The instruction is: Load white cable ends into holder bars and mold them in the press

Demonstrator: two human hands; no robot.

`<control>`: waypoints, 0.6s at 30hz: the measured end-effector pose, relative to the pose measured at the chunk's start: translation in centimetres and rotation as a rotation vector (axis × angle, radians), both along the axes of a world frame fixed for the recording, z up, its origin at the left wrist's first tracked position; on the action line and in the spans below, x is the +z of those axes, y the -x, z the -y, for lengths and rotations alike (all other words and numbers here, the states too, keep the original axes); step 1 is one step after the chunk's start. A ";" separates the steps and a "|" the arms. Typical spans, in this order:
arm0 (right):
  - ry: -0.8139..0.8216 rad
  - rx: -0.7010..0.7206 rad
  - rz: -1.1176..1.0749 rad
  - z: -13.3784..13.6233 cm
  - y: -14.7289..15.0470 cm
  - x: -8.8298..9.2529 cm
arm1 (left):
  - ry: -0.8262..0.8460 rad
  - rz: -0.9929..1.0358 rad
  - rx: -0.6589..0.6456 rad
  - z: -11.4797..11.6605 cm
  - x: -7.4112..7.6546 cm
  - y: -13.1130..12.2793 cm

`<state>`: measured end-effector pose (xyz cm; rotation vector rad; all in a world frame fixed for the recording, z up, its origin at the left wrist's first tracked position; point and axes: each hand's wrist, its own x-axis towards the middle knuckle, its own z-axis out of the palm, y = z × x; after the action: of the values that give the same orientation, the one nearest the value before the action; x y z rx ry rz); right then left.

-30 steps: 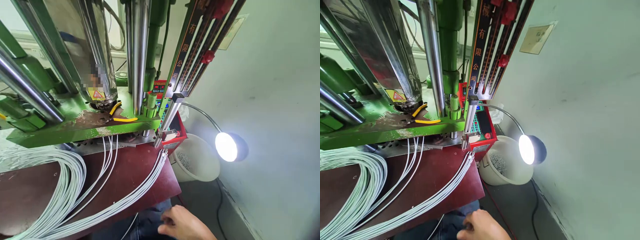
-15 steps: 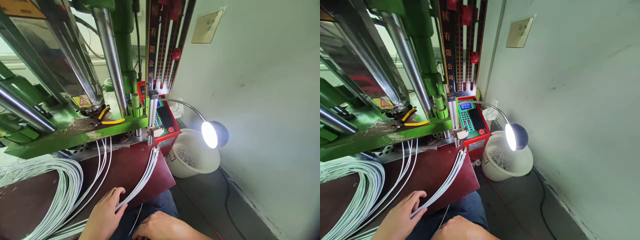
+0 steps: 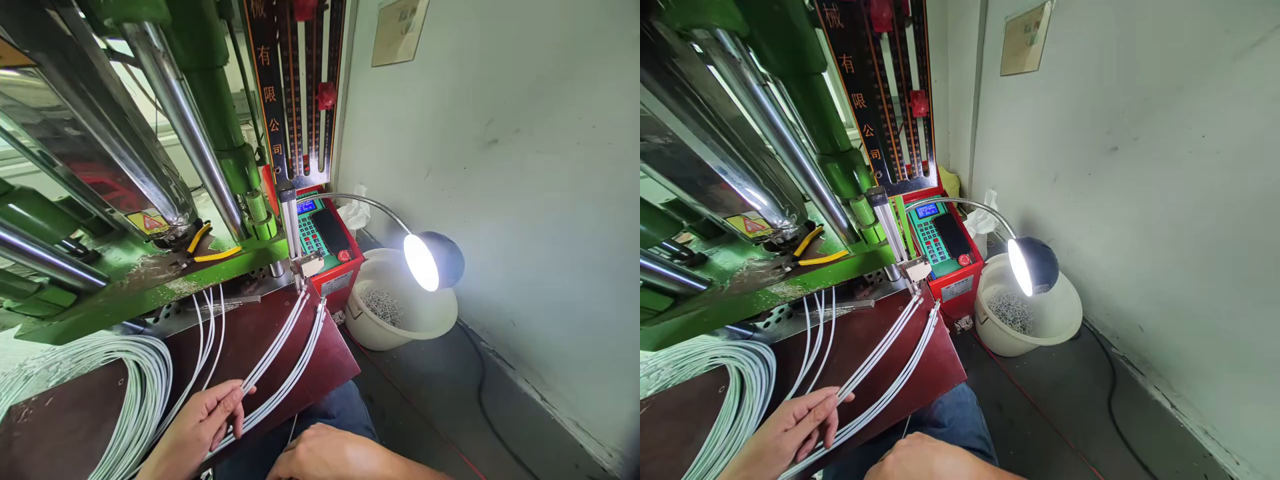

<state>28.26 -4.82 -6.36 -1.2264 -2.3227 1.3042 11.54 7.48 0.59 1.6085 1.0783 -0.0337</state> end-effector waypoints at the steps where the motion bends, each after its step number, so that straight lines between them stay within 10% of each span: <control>1: 0.006 0.000 0.003 -0.1 0.0 0.1 | -0.036 -0.008 -0.014 0.2 -0.2 -0.1; 9: 0.028 -0.011 -0.029 -0.1 0.1 -0.3 | -0.419 -0.234 -0.214 1.0 -3.1 -0.8; 18: 0.013 0.000 -0.024 -0.4 0.2 -0.1 | -0.410 -0.260 -0.285 0.6 -2.6 -0.8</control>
<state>28.04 -4.38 -6.49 -1.2074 -2.3012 1.3288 12.37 6.85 -2.01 2.1667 1.0911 -0.2299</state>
